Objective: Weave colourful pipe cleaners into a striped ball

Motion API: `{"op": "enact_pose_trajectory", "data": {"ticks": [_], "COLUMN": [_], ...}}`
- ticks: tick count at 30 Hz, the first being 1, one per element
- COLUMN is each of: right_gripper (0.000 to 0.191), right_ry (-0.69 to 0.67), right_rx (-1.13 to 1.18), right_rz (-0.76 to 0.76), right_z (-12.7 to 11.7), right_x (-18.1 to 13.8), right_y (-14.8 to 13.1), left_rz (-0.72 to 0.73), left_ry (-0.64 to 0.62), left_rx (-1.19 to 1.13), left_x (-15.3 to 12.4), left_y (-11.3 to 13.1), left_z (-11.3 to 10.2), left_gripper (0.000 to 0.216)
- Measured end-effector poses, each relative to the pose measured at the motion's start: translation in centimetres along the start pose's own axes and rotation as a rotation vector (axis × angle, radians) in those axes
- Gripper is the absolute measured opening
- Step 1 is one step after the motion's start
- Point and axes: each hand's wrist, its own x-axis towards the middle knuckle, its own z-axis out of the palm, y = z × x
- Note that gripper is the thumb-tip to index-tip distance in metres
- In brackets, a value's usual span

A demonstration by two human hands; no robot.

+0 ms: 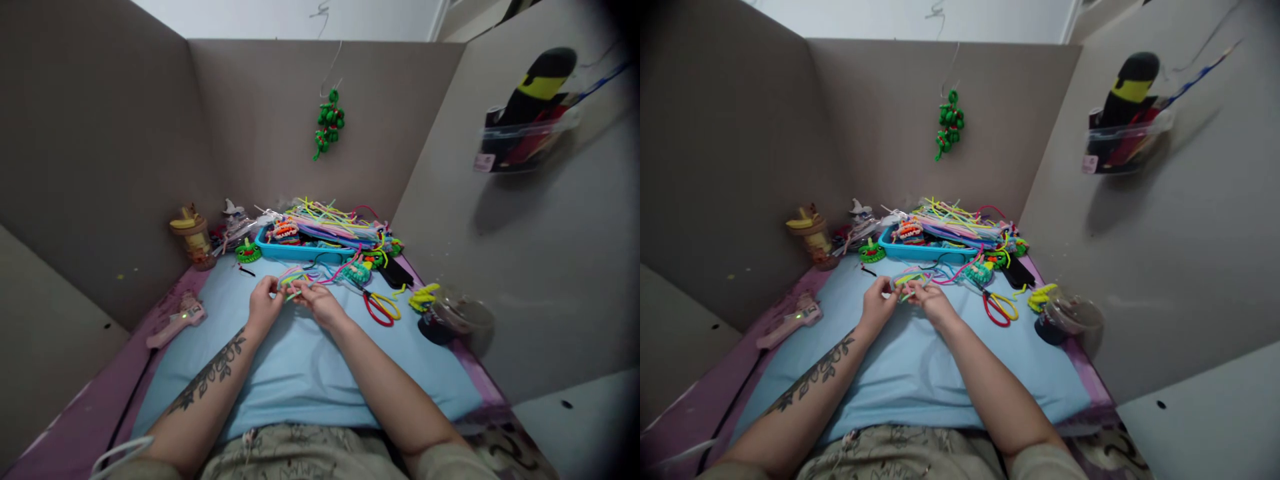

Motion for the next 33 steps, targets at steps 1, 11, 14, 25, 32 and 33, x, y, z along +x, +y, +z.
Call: {"op": "enact_pose_trajectory", "data": {"ticks": [1, 11, 14, 25, 32, 33], "right_gripper": [0.037, 0.022, 0.020, 0.021, 0.014, 0.014], "right_ry": [-0.016, 0.074, 0.120, 0.164, 0.095, 0.077], "right_rx": [-0.004, -0.189, -0.296, -0.652, -0.794, -0.779], "right_rz": [0.014, -0.026, -0.056, -0.489, -0.792, -0.802], "right_z": [0.0, -0.6, -1.2, -2.1, -1.7, -1.6], "right_x": [-0.1, 0.2, 0.3, -0.2, -1.3, -1.4], "right_y": [-0.1, 0.0, -0.1, -2.1, -2.5, -2.6], "left_rz": [0.004, 0.105, 0.121, 0.167, 0.237, 0.242], "left_ry": [0.009, -0.065, -0.064, -0.157, -0.230, -0.236], "left_rx": [0.005, 0.012, 0.022, -0.030, -0.072, -0.080], "left_x": [0.0, 0.2, 0.2, -0.1, -0.1, -0.2], "left_y": [-0.1, -0.4, -0.3, -0.6, 0.4, 0.6], "left_z": [0.0, 0.0, -0.1, 0.0, -0.6, -0.7], "left_gripper": [0.015, 0.010, 0.009, 0.009, 0.009, 0.009]}}
